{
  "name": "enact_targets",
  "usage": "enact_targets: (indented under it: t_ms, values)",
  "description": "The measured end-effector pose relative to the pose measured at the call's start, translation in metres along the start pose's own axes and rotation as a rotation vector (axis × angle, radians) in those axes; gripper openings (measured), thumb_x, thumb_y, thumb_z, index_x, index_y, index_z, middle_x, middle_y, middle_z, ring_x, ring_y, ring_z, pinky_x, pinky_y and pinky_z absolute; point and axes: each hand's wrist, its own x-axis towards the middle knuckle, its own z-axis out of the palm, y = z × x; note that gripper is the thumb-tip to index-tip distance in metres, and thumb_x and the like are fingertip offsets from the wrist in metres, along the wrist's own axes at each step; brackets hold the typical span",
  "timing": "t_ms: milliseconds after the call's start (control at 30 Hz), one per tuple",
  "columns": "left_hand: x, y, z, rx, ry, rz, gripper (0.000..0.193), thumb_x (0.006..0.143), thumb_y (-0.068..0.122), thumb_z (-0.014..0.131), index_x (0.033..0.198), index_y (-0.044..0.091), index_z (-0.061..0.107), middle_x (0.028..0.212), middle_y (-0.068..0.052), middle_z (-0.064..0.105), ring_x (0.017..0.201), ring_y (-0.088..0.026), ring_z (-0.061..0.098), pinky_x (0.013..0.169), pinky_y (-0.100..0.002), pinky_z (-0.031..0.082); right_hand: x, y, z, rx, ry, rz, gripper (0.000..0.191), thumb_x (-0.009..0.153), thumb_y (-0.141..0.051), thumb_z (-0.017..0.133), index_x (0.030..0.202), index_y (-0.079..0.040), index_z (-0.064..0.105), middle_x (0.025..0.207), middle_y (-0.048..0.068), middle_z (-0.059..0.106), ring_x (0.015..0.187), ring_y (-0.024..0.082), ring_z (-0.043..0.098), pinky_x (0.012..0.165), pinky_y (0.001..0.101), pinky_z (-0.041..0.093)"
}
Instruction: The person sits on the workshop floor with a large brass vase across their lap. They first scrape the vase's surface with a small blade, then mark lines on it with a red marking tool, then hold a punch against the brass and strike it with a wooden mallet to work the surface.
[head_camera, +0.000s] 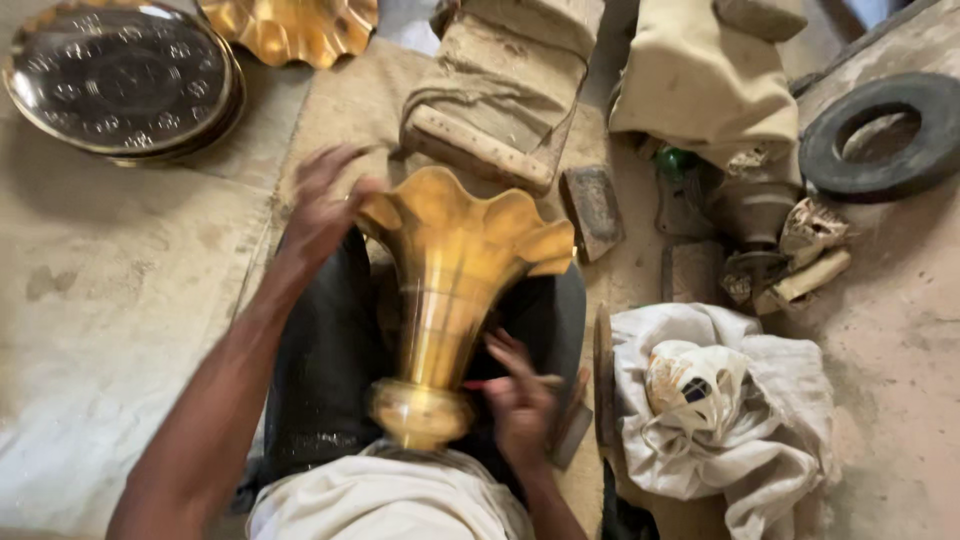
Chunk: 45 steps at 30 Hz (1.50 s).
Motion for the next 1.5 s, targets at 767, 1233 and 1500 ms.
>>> enact_targets:
  t_ms: [767,1233,1500]
  values:
    - [-0.174,-0.043,-0.021,0.134,-0.120,-0.897,0.117,0.081,0.073,0.063,0.161,-0.002,0.023,0.160,-0.030,0.035,0.151,-0.040,0.034,0.123,-0.043,0.028,0.017,0.150,-0.111,-0.784,0.328,0.702,0.102,0.088,-0.075,0.050,0.155,0.002,0.040,0.156,0.040,0.030,0.148,0.050,0.029,0.123,0.0485,0.024]
    - [-0.034,-0.063,-0.008,0.205,0.214,-0.453,0.101,0.100,0.064,0.054,0.168,0.005,0.010,0.172,-0.024,0.020,0.163,-0.041,0.014,0.132,-0.062,0.004,0.105,0.124,-0.105,-0.626,0.359,0.526,0.097,0.097,-0.073,0.039,0.162,-0.003,0.022,0.161,0.037,0.013,0.149,0.048,0.011,0.118,0.0512,0.013]
    - [-0.080,0.107,-0.023,-0.306,0.009,-0.247,0.041,0.089,0.014,0.071,0.128,0.004,0.066,0.132,-0.016,0.069,0.126,-0.030,0.063,0.107,-0.040,0.047,0.109,-0.040,-0.043,-0.601,0.195,0.082,0.091,0.099,-0.075,0.026,0.161,-0.009,0.040,0.134,0.024,0.052,0.124,0.036,0.048,0.107,0.0414,0.040]
